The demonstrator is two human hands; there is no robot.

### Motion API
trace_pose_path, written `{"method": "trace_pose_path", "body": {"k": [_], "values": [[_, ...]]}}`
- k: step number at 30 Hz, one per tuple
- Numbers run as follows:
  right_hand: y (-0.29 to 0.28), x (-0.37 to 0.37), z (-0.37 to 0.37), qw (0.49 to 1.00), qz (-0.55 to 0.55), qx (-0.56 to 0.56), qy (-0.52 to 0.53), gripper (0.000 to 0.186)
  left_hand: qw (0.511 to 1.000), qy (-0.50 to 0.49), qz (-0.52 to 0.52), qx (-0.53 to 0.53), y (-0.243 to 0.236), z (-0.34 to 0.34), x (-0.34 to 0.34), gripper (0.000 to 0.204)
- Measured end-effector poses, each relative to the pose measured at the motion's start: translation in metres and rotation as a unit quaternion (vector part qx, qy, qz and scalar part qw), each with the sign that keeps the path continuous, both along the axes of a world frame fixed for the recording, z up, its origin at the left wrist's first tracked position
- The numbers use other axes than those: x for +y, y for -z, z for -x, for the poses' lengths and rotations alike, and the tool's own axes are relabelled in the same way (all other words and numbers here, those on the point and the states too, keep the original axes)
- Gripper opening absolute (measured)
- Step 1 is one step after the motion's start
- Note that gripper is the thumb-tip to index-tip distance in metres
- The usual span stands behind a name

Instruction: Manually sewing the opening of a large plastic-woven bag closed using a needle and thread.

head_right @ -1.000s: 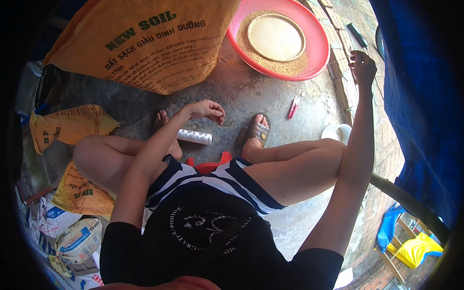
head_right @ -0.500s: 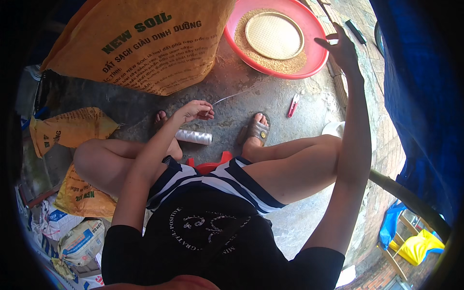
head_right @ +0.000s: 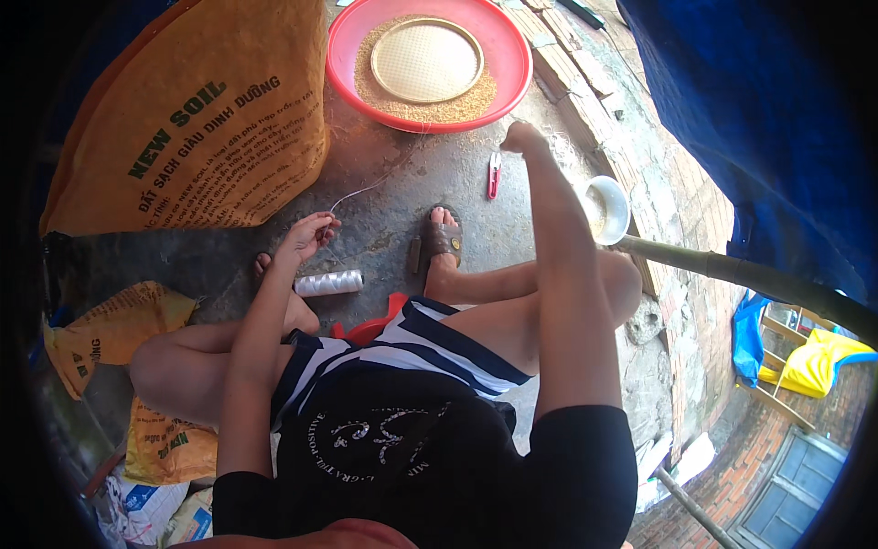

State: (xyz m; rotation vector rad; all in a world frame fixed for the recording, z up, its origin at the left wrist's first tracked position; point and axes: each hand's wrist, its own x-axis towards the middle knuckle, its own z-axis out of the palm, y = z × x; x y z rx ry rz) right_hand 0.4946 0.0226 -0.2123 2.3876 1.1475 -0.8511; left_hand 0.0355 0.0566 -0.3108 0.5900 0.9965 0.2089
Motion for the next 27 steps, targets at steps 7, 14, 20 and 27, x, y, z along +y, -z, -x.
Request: {"method": "trace_pose_path", "body": {"k": [7,14,20,27], "values": [[0.148,-0.105,0.050,0.945,-0.281,-0.076,0.151,0.057,0.999,0.033,0.012,0.005,-0.012,-0.011,-0.002,0.011],[0.163,-0.115,0.082,0.935,-0.299,-0.032,0.187,0.028,0.999,0.023,0.043,0.008,-0.012,-0.012,-0.001,0.013],[0.152,-0.096,0.093,0.938,-0.238,-0.027,0.250,0.045,0.999,0.010,0.034,0.008,-0.020,0.000,0.002,0.014],[0.189,-0.129,0.063,0.972,-0.203,-0.011,0.118,0.047,1.000,0.010,0.005,-0.023,-0.006,-0.019,-0.019,0.015]]}}
